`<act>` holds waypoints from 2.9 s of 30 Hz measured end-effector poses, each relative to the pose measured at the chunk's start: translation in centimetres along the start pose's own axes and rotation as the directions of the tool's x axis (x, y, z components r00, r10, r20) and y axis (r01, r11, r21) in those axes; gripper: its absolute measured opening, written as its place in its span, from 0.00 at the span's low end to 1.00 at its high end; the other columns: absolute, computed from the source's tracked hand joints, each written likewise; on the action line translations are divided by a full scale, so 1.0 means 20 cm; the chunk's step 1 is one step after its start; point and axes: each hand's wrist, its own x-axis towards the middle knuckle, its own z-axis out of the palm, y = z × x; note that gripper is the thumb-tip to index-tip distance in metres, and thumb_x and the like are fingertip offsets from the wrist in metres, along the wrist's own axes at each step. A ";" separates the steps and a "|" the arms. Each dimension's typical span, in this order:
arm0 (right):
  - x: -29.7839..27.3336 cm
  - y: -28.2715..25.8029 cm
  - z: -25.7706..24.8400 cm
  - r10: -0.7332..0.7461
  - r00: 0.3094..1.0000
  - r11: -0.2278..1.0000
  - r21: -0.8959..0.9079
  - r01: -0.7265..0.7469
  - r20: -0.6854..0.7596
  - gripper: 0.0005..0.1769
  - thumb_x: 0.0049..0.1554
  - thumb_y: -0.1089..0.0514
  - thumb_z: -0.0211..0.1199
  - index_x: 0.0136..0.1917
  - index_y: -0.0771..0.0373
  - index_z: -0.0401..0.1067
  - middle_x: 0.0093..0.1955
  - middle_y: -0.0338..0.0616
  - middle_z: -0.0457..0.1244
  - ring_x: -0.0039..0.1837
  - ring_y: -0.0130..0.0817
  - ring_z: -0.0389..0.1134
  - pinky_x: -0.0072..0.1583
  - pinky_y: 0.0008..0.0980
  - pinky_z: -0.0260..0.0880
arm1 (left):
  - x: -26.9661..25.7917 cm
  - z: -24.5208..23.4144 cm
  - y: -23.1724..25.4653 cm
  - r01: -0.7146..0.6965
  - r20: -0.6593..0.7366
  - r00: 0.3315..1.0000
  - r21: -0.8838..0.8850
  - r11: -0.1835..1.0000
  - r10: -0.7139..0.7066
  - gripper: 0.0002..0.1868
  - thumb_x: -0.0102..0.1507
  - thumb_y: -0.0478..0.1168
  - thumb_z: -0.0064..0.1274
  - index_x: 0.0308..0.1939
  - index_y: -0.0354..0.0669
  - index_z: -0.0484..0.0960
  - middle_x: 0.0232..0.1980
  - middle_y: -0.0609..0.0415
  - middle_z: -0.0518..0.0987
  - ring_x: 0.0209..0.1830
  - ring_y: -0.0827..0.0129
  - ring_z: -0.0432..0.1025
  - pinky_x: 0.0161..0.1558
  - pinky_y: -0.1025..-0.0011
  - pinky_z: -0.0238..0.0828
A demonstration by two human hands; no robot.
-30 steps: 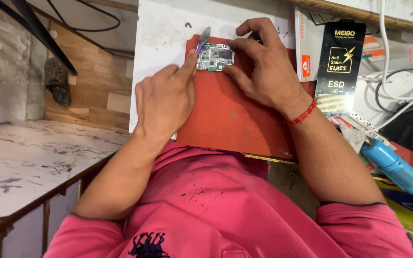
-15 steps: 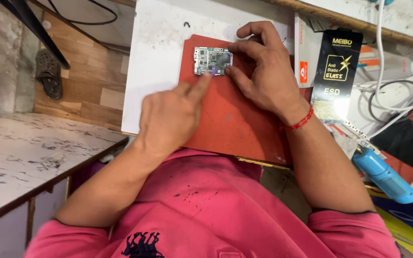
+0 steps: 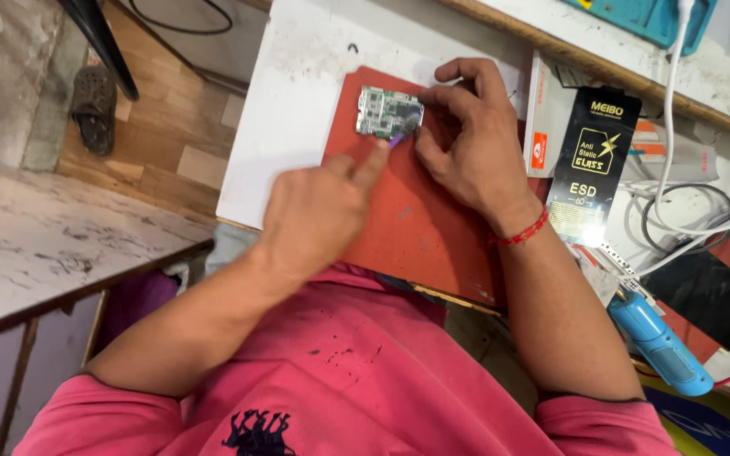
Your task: The person uses a purple brush to clean a small circuit board placed on a red mat. They repeatedly brush the surface of the board, occasionally adjusting its position. A smartphone is briefly handled and placed back on the desk.
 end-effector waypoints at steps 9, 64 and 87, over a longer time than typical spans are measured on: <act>-0.03 0.02 0.03 -0.011 1.000 1.000 -0.010 0.011 -0.008 0.15 0.56 0.66 0.70 0.56 0.72 0.77 0.65 0.50 0.59 0.59 0.41 0.68 0.60 0.35 0.72 | -0.01 -0.08 0.02 0.060 -0.064 0.996 -0.064 0.996 -0.064 0.20 0.65 0.37 0.54 0.62 0.43 0.84 0.27 0.50 0.77 0.18 0.53 0.72 0.20 0.56 0.66; -0.03 0.01 0.00 -0.039 0.993 0.996 -0.072 0.047 0.109 0.26 0.56 0.60 0.76 0.66 0.66 0.75 0.69 0.49 0.57 0.65 0.46 0.60 0.68 0.40 0.66 | -0.01 -0.10 -0.15 -0.114 0.009 0.993 -0.065 0.991 0.115 0.24 0.63 0.36 0.54 0.64 0.50 0.82 0.29 0.52 0.77 0.19 0.55 0.71 0.22 0.57 0.67; 0.02 -0.01 -0.04 -0.026 0.999 0.997 0.072 0.024 0.038 0.19 0.55 0.65 0.70 0.59 0.71 0.75 0.66 0.53 0.57 0.60 0.44 0.66 0.63 0.37 0.70 | 0.07 -0.14 -0.03 -0.017 0.003 1.000 -0.118 0.993 0.018 0.21 0.64 0.35 0.55 0.62 0.51 0.83 0.28 0.51 0.77 0.22 0.52 0.72 0.26 0.55 0.68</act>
